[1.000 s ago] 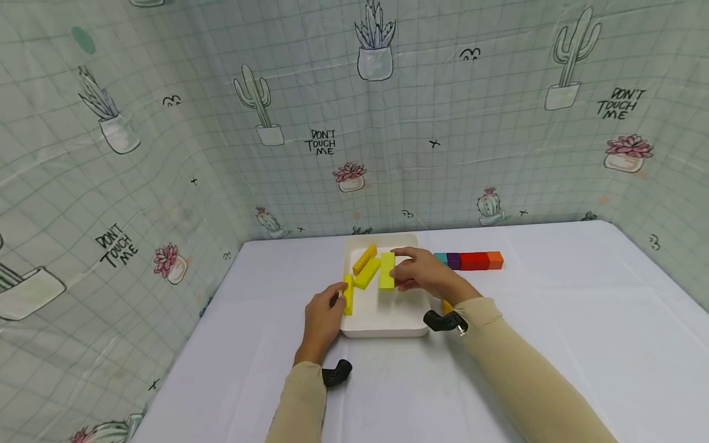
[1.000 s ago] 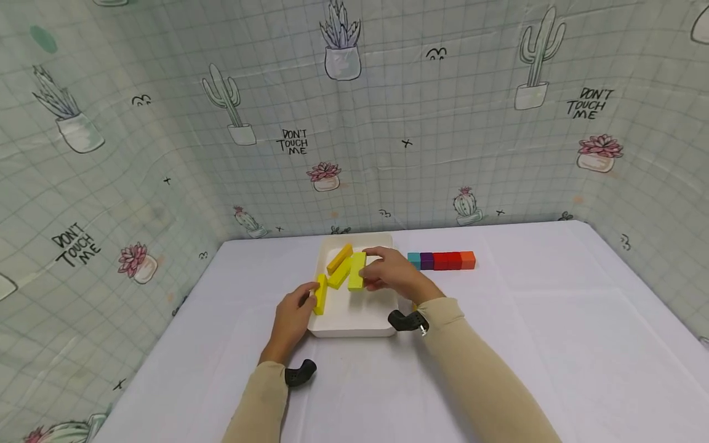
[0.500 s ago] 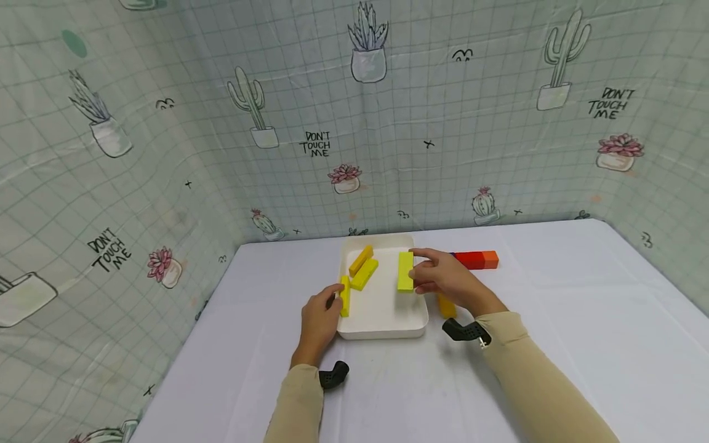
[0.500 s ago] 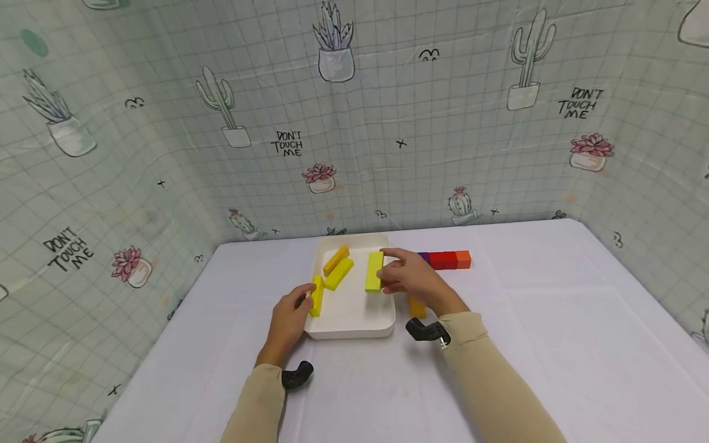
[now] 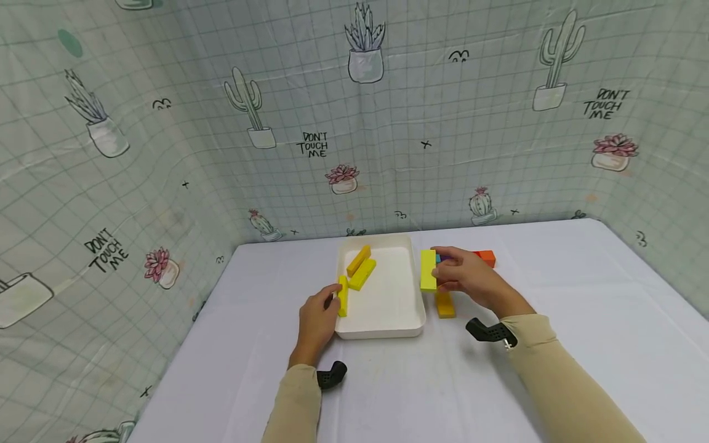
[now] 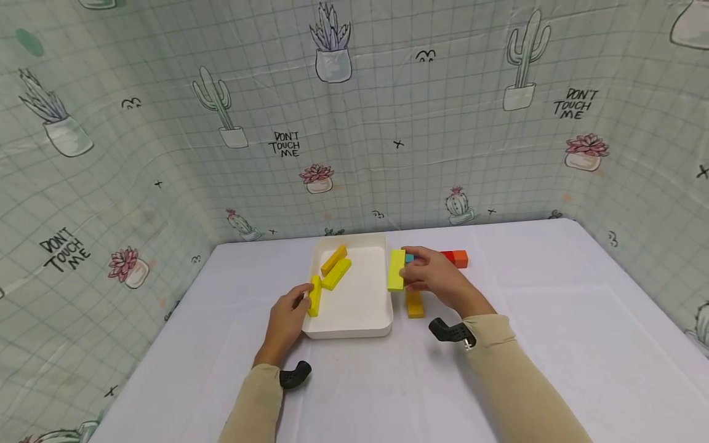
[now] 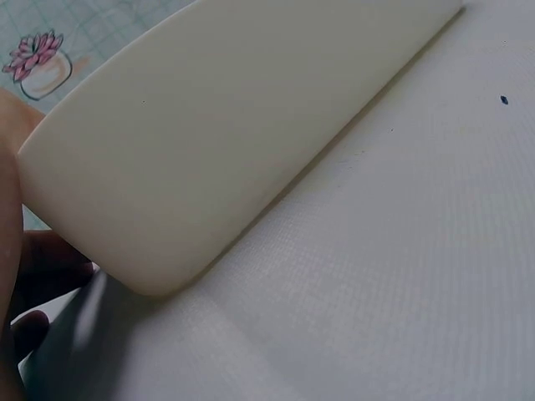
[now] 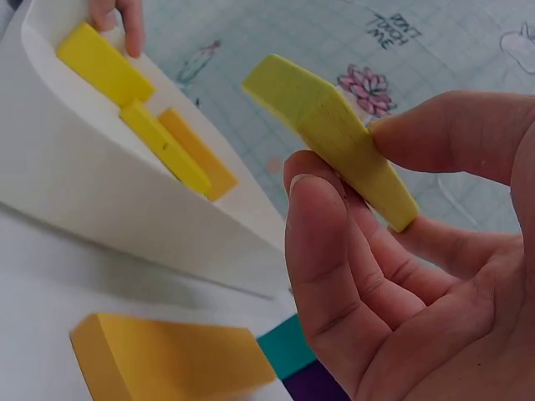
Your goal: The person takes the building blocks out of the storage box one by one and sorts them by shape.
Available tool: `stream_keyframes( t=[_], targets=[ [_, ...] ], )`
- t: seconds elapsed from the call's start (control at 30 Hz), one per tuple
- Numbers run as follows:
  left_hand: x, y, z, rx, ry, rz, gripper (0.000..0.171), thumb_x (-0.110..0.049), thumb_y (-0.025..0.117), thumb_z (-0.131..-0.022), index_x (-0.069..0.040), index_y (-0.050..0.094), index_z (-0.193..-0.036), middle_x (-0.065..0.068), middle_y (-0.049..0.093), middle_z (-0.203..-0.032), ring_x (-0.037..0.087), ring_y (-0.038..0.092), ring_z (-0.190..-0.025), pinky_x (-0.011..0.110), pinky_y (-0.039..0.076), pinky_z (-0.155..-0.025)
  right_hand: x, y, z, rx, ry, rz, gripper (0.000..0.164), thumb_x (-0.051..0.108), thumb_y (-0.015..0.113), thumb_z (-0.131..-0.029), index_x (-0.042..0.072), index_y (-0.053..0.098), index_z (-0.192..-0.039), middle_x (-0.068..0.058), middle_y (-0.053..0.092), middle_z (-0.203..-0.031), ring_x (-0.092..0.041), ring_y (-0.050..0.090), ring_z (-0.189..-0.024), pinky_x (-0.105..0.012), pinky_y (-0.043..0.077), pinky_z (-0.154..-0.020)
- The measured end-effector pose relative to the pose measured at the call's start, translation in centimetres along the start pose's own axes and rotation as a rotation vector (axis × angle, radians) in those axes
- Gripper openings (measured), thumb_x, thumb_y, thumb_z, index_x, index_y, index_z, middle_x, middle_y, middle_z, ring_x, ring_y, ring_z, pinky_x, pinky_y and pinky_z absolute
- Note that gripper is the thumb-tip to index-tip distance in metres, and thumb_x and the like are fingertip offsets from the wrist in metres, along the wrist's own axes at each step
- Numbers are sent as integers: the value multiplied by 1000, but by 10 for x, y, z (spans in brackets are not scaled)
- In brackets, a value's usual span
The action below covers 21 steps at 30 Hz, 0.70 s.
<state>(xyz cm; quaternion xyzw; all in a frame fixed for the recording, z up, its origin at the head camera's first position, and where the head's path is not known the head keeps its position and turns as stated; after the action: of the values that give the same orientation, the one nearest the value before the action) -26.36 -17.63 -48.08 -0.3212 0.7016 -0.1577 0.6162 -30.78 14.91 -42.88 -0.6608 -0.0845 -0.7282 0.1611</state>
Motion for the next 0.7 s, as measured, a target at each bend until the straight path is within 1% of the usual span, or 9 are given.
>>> stream_keyframes(
  t=[0.07,0.13,0.3,0.37,0.5,0.63,0.7],
  targets=[
    [1,0,0,0,-3,-3,34,-21,57,-98,-21,68,-130,6,66,-123,27,58,-111,52,43,-103,-2,-4,2,4,-7,-6,71,11,65,-95,6,30,-157,-22,53,-121,-29,60,-96,-34,57,-85],
    [2,-1,0,1,-4,-3,35,-21,56,-98,-22,68,-130,7,66,-125,27,58,-112,52,43,-103,-4,-8,4,3,-1,-3,70,11,64,-95,7,30,-157,-22,52,-121,-29,59,-95,-33,57,-84],
    [2,-2,0,0,-2,3,35,-21,56,-98,-21,68,-130,7,66,-125,27,58,-112,52,43,-103,-10,-19,9,2,18,66,68,14,60,-97,7,30,-157,-23,44,-137,-29,56,-101,-32,56,-84],
    [1,-2,0,-1,-2,8,35,-21,56,-98,-21,68,-131,7,66,-125,27,58,-112,52,43,-104,-14,-24,11,-3,25,101,68,15,60,-98,7,30,-158,-24,42,-139,-30,56,-102,-32,56,-85],
    [0,-2,0,-3,-3,10,34,-21,57,-98,-21,68,-130,7,66,-124,27,58,-112,52,43,-103,-22,-34,14,-21,53,160,68,17,61,-98,5,30,-157,-24,45,-135,-30,58,-99,-31,56,-84],
    [0,0,0,-4,-6,5,34,-21,56,-98,-22,68,-130,6,66,-121,26,57,-107,50,45,-101,-29,-41,18,-35,84,216,71,19,63,-97,3,29,-157,-24,51,-134,-28,63,-91,-31,57,-82],
    [0,0,0,-5,-9,4,34,-21,56,-98,-22,69,-129,5,67,-120,25,57,-105,50,45,-100,-32,-44,20,-37,96,233,72,19,64,-97,3,27,-157,-24,56,-128,-27,64,-87,-31,57,-81]
  ],
)
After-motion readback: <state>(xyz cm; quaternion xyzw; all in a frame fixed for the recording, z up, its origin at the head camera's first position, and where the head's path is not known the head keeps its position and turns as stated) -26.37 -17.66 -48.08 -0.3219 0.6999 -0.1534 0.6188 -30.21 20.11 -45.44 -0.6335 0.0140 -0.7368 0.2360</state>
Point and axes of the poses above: each hand's wrist, its own z-axis away from the middle knuckle, its own y-axis out of the palm, x = y × z, the point moved 3 cm from there along -z, towards the middle knuckle
